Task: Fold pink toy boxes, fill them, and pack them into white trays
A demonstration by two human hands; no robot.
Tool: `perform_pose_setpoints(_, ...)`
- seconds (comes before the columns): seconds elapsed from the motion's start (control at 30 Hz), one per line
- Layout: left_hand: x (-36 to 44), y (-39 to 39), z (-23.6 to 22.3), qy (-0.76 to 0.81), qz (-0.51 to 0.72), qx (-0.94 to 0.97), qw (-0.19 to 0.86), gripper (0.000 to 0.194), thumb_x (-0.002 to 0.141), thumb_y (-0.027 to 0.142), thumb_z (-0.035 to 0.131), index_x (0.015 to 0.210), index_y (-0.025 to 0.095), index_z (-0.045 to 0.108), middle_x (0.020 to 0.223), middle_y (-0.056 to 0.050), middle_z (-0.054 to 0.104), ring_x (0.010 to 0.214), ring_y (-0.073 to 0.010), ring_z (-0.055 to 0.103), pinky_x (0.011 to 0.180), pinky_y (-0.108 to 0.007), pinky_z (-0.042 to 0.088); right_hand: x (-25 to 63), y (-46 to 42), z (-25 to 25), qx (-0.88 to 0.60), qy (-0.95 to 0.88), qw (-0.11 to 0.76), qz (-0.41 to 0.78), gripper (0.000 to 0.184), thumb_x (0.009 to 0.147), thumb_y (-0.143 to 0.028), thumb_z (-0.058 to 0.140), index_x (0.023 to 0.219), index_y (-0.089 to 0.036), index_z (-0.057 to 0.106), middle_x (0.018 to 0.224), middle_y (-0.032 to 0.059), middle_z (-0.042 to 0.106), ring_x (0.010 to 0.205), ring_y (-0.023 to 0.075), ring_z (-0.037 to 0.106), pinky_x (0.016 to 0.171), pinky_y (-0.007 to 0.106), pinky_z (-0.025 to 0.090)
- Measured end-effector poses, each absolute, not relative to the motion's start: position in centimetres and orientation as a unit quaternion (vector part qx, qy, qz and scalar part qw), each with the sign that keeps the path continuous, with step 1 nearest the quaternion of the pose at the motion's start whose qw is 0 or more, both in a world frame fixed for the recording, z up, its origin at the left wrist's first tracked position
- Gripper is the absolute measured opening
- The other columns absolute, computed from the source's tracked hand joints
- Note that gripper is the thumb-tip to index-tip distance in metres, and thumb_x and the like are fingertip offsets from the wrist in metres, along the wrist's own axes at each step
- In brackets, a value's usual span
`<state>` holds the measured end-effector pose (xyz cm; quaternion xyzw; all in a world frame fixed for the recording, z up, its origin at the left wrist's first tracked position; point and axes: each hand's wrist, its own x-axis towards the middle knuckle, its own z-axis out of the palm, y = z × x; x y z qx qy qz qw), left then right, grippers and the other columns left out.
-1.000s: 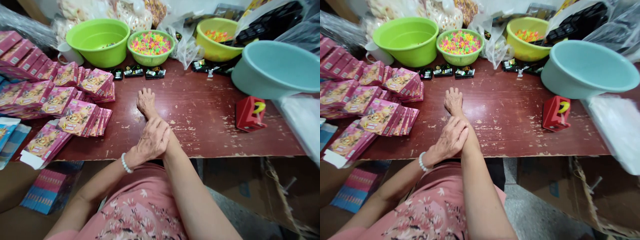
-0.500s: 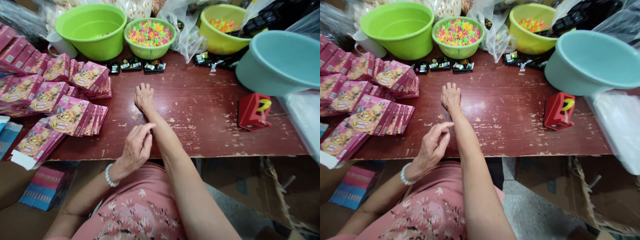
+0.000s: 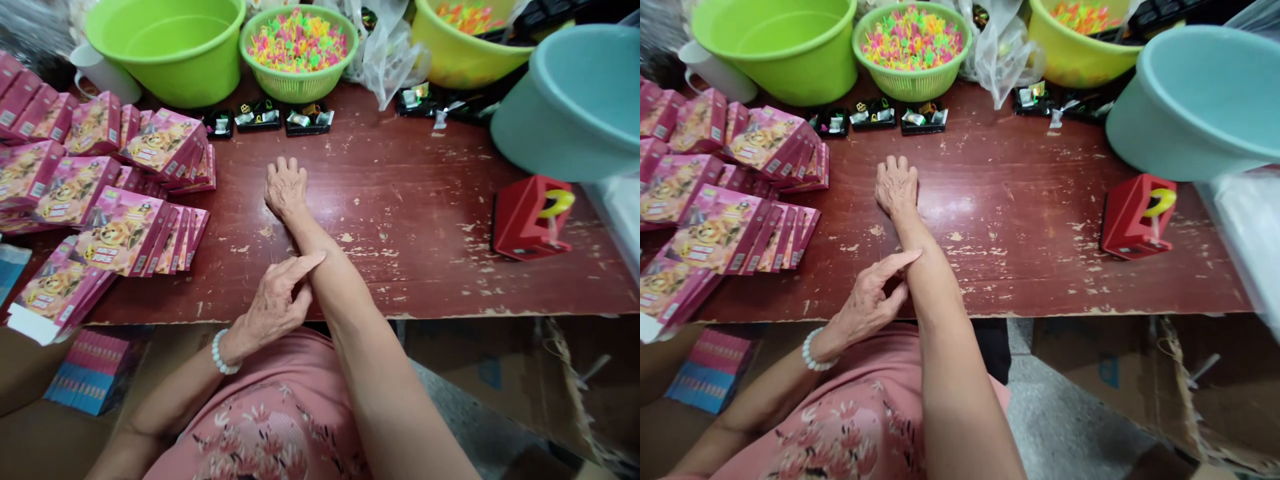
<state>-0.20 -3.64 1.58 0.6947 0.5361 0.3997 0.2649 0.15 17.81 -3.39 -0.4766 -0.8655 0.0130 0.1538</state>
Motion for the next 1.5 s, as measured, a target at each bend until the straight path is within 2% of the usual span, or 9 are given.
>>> perform_pose_setpoints(0.1, -0.1, -3.6, 1.9, 0.53, 0.414, 0.654, 0.347, 0.051, 0.084, 0.005, 0.053, 0.132, 0.022, 0.06, 0.111, -0.004, 0.072, 0.092, -0.0156, 0.065, 0.084, -0.029, 0.052, 0.1, 17.8, -3.3, -0.478, -0.866, 0.149, 0.014, 0.038, 0.104, -0.013, 0.03, 0.122, -0.012, 0.063, 0.132, 0.0192, 0.059, 0.125, 0.0355, 0.05, 0.097, 0.048, 0.041)
perform_pose_setpoints(0.27, -0.1, -3.7, 2.8, 0.533, 0.397, 0.602, 0.443, 0.042, 0.085, 0.009, 0.058, 0.123, 0.026, 0.062, 0.079, 0.005, 0.054, 0.069, -0.0104, 0.049, 0.064, -0.022, 0.043, 0.2, 17.8, -3.1, -0.48, -0.867, 0.133, 0.016, 0.038, 0.104, -0.014, 0.03, 0.124, -0.012, 0.063, 0.135, 0.0196, 0.058, 0.126, 0.0355, 0.049, 0.098, 0.047, 0.041)
perform_pose_setpoints(0.6, 0.1, -4.0, 2.2, 0.474, 0.452, 0.545, 0.523, 0.019, 0.085, 0.006, 0.057, 0.097, 0.021, 0.054, 0.083, 0.003, 0.055, 0.073, -0.0093, 0.053, 0.066, -0.021, 0.045, 0.2, 17.8, -3.1, -0.477, -0.868, 0.138, 0.02, 0.039, 0.103, -0.013, 0.029, 0.123, -0.012, 0.063, 0.134, 0.0206, 0.057, 0.126, 0.0371, 0.048, 0.097, 0.048, 0.041)
perform_pose_setpoints(0.7, 0.1, -3.9, 2.3, 0.479, 0.46, 0.519, 0.538, 0.025, 0.087, 0.009, 0.059, 0.106, 0.022, 0.05, 0.081, 0.005, 0.054, 0.069, -0.0087, 0.053, 0.064, -0.021, 0.045, 0.2, 17.8, -3.2, -0.477, -0.868, 0.14, 0.011, 0.039, 0.103, -0.014, 0.029, 0.123, -0.012, 0.063, 0.134, 0.0209, 0.057, 0.125, 0.0368, 0.049, 0.097, 0.047, 0.041)
perform_pose_setpoints(0.83, 0.1, -3.5, 2.6, 0.504, 0.437, 0.547, 0.505, 0.062, 0.085, 0.007, 0.059, 0.141, 0.023, 0.038, 0.078, 0.007, 0.055, 0.066, -0.0095, 0.055, 0.068, -0.024, 0.046, 0.2, 17.9, -3.3, -0.475, -0.869, 0.138, 0.015, 0.041, 0.103, -0.013, 0.028, 0.125, -0.011, 0.062, 0.135, 0.0218, 0.057, 0.125, 0.0378, 0.048, 0.097, 0.048, 0.04)
perform_pose_setpoints(0.9, 0.0, -3.4, 2.8, 0.512, 0.41, 0.601, 0.457, 0.065, 0.083, 0.007, 0.058, 0.145, 0.022, 0.041, 0.078, 0.006, 0.057, 0.069, -0.0104, 0.056, 0.071, -0.026, 0.047, 0.1, 17.9, -3.4, -0.475, -0.869, 0.136, 0.016, 0.042, 0.103, -0.013, 0.027, 0.127, -0.011, 0.062, 0.136, 0.0222, 0.056, 0.126, 0.0384, 0.047, 0.097, 0.049, 0.04)
perform_pose_setpoints(1.07, -0.3, -3.3, 3.0, 0.527, 0.383, 0.635, 0.414, 0.051, 0.081, 0.008, 0.057, 0.13, 0.022, 0.054, 0.078, 0.006, 0.054, 0.069, -0.0111, 0.053, 0.067, -0.026, 0.043, 0.2, 17.8, -3.3, -0.477, -0.867, 0.143, 0.02, 0.043, 0.102, -0.013, 0.028, 0.126, -0.014, 0.064, 0.135, 0.0211, 0.057, 0.126, 0.0386, 0.048, 0.097, 0.05, 0.04)
perform_pose_setpoints(1.27, -0.2, -3.6, 2.8, 0.5, 0.407, 0.593, 0.482, 0.04, 0.081, 0.005, 0.056, 0.116, 0.023, 0.058, 0.076, 0.006, 0.05, 0.066, -0.0094, 0.048, 0.063, -0.023, 0.04, 0.3, 17.7, -2.8, -0.477, -0.869, 0.128, 0.022, 0.04, 0.103, -0.012, 0.029, 0.124, -0.012, 0.063, 0.135, 0.0209, 0.057, 0.125, 0.0374, 0.049, 0.097, 0.048, 0.041)
perform_pose_setpoints(1.5, 0.0, -4.2, 2.7, 0.472, 0.437, 0.521, 0.562, 0.005, 0.084, 0.014, 0.062, 0.084, 0.018, 0.058, 0.078, 0.001, 0.06, 0.071, -0.0119, 0.055, 0.068, -0.025, 0.046, 0.2, 17.8, -2.9, -0.473, -0.869, 0.141, 0.032, 0.037, 0.101, -0.012, 0.032, 0.121, -0.011, 0.063, 0.134, 0.0218, 0.058, 0.125, 0.0377, 0.048, 0.098, 0.049, 0.042)
